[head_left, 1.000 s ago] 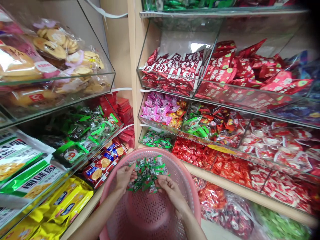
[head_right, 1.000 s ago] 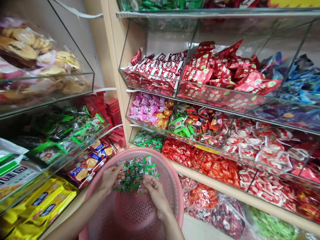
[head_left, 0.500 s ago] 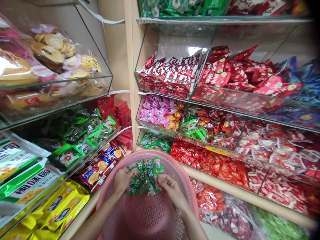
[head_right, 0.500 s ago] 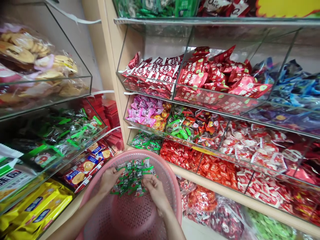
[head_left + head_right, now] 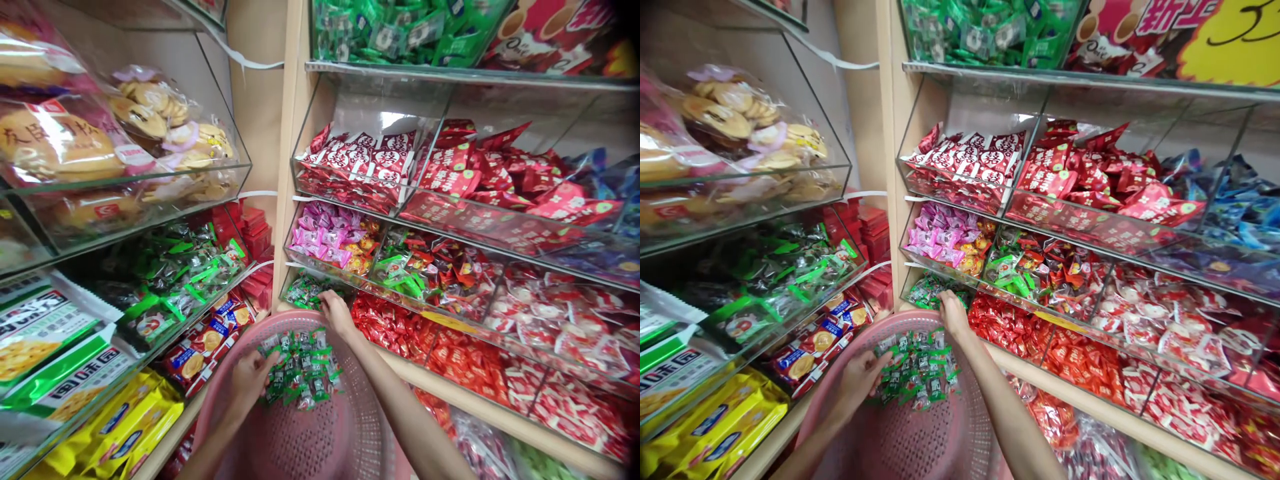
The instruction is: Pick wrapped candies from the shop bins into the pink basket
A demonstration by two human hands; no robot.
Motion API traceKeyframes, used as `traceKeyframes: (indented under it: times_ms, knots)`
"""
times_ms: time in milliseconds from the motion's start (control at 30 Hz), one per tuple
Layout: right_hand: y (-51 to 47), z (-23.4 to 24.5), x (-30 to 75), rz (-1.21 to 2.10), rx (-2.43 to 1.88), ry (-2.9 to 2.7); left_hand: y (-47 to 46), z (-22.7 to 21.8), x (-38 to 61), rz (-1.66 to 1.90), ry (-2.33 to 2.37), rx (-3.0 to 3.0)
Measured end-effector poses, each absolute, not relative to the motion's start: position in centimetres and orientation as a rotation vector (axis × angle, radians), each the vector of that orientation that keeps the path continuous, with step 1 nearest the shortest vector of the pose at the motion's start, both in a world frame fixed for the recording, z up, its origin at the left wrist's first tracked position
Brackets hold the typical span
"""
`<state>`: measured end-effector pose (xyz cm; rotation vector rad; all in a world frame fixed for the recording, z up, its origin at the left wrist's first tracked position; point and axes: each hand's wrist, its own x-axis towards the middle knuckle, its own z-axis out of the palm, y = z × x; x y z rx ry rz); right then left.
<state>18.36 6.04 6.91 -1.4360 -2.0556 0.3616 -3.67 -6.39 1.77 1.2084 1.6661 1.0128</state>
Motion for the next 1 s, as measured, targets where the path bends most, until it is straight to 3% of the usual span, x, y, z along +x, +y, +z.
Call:
traceKeyframes:
  times_ms: [300, 533, 733, 900, 1000]
  knots:
    - [9.6, 6.8, 16.6, 0.104, -1.579, -2.512, -8.0, 2.5, -4.2, 1.015, 1.572, 1.194]
    - [9.4, 7.0, 16.6, 0.143, -1.526, -2.217, -8.1, 2.8, -4.1, 1.016, 1.561, 1.218]
    - [4.5, 7.9, 16.6, 0.586, -1.257, -1.492, -7.4, 4.1, -3.2, 1.128, 1.496, 1.206]
    - [-2.6, 9.1, 15.9, 1.29, -1.113, -0.886, -6.6, 8.4, -2.3, 1.254, 1.358, 1.055]
    - [-5.8, 10.1, 15.5, 1.514, -1.044, -0.683, -6.5, 10.9, -1.5, 1.204, 1.255, 1.01]
